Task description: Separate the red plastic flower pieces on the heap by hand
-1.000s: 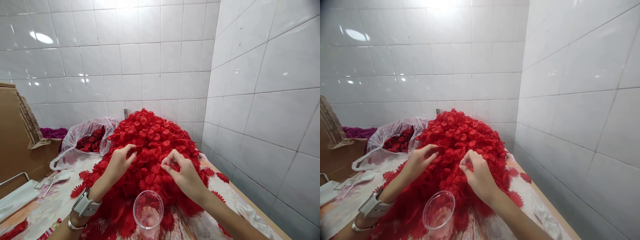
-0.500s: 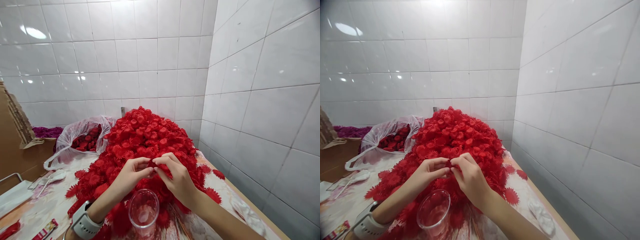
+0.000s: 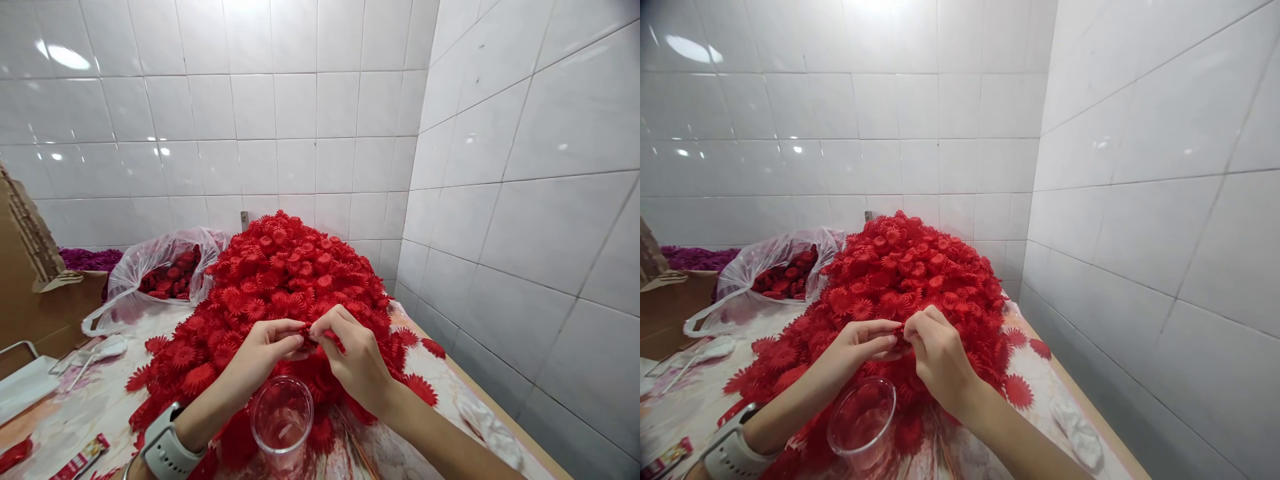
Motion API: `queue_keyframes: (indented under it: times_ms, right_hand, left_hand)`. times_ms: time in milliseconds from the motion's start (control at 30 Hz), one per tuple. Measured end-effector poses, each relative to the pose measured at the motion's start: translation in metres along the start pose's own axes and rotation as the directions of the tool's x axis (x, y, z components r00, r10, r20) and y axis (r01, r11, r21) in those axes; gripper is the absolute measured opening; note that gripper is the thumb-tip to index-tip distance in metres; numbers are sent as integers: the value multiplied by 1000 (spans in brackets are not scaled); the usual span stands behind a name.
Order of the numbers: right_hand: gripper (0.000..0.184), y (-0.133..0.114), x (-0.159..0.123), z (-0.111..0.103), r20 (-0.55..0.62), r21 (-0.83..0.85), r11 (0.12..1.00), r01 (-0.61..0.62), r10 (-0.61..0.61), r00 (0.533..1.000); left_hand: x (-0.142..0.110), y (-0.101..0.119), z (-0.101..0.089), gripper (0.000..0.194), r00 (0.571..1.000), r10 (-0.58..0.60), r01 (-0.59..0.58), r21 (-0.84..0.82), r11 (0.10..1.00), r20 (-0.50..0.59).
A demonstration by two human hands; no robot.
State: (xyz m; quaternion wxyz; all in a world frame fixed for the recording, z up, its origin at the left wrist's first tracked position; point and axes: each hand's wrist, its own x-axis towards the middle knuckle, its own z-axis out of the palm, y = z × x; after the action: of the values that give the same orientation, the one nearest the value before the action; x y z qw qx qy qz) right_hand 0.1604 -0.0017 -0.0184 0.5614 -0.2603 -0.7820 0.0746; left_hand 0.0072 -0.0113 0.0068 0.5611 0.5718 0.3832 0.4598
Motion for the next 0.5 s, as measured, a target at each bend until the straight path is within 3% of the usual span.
queue_keyframes:
  times_ms: [100,200,333,400,500]
  right_hand:
    - [14,-3,3,-1,31,257,925,-279,280,959]
    - [18,-6,7,-1,93,535,708,-460,492,866]
    - [26,-5,10,-2,127,710,489,-507,619,775]
    - [28,-4,11,-1,122,731,462,-502,636,762]
    - [29,-4,11,1,102,723,489,-488,623,775]
  left_hand:
    - [2,0,-1,21,999,-14,15,-38,999,33]
    - [4,1,-2,20,999,-48,48,-47,998,2]
    - [5,-1,-4,12,998,14,-7,116,993,-66]
    - [6,-2,-4,13,991,103,-76,274,959,-86]
    - [6,-1,-3,22,957,261,-157,533,832,-126]
